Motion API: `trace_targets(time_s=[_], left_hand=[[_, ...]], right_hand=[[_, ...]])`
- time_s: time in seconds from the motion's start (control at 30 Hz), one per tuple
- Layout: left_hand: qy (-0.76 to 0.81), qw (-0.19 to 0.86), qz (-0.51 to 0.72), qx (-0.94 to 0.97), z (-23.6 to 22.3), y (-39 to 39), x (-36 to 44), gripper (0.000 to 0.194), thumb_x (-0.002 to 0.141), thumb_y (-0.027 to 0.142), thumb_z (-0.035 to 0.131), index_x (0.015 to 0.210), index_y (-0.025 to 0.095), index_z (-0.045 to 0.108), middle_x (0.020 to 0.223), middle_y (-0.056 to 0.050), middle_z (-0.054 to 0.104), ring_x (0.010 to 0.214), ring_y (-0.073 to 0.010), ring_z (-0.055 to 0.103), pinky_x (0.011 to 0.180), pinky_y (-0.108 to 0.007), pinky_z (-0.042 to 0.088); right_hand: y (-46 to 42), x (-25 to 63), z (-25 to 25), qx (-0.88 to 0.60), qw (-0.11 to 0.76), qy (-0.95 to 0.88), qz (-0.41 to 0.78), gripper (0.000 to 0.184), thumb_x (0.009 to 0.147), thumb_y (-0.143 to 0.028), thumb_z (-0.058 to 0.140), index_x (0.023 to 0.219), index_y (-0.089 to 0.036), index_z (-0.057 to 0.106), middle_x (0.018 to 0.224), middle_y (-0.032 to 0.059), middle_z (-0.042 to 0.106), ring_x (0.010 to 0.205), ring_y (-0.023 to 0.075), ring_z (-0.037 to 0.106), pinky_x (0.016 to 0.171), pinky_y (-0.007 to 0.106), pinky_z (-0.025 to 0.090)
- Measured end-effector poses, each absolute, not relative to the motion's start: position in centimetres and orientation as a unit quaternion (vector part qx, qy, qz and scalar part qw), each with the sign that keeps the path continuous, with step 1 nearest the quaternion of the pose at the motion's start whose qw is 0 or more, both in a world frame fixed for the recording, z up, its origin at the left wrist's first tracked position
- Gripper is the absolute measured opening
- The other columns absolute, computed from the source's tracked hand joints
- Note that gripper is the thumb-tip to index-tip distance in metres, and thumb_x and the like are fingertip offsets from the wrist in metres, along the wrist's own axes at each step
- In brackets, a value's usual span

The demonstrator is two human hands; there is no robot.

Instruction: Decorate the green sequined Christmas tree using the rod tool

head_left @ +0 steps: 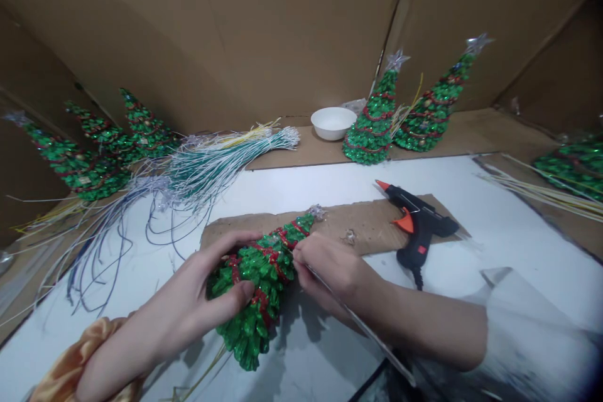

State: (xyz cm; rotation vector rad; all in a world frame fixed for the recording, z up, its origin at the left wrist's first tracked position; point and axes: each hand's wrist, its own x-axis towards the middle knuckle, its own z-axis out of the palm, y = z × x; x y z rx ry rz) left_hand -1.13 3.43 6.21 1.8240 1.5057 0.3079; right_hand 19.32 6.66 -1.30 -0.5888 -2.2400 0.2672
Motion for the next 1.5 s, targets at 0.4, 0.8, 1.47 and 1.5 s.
trace_targets(time_s=[0.4, 0.8, 1.47, 1.5], left_hand=[[0.589, 0.381, 0.118, 0.702, 6.1, 3.3, -1.2, 0.047, 0.078, 0.042, 0.049, 0.121, 0.025, 0.039, 0.121, -0.003, 0.055, 0.106, -0.0225, 0.054, 0.088, -0.030, 0.045], [0.593, 0.363, 0.114, 0.709, 6.2, 3.1, -0.7, 0.050, 0.078, 0.040, 0.050, 0.125, 0.026, 0.037, 0.122, -0.003, 0.054, 0.104, -0.0216, 0.055, 0.087, -0.029, 0.045], [0.598, 0.317, 0.086, 0.731, 6.1, 2.3, -0.1, 0.050, 0.081, 0.040, 0.048, 0.127, 0.033, 0.031, 0.123, 0.001, 0.052, 0.107, -0.0196, 0.052, 0.088, -0.029, 0.042], [0.598, 0.313, 0.086, 0.733, 6.1, 2.3, -0.1, 0.049, 0.081, 0.040, 0.048, 0.126, 0.033, 0.031, 0.123, 0.001, 0.052, 0.106, -0.0195, 0.052, 0.088, -0.029, 0.042]], right_hand=[[6.8, 19.8, -1.0, -0.225, 0.453, -0.844, 0.176, 0.011, 0.081, -0.007, 0.046, 0.083, -0.018, 0.045, 0.073, 0.0028, 0.054, 0.067, 0.0117, 0.052, 0.061, 0.024, 0.046], [7.6, 19.7, 1.2, -0.331, 0.319, -0.868, 0.185, 0.015, 0.087, -0.014, 0.035, 0.086, -0.016, 0.050, 0.088, 0.0052, 0.042, 0.063, 0.0103, 0.041, 0.055, 0.024, 0.041], [7.2, 18.5, 2.3, -0.375, 0.254, -0.835, 0.313, 0.009, 0.081, -0.010, 0.044, 0.080, -0.017, 0.050, 0.087, 0.0020, 0.044, 0.061, 0.0076, 0.046, 0.059, 0.022, 0.040], [7.2, 18.5, 2.6, -0.383, 0.240, -0.836, 0.310, 0.009, 0.082, -0.011, 0.042, 0.081, -0.017, 0.049, 0.087, 0.0023, 0.044, 0.062, 0.0083, 0.046, 0.060, 0.023, 0.040]])
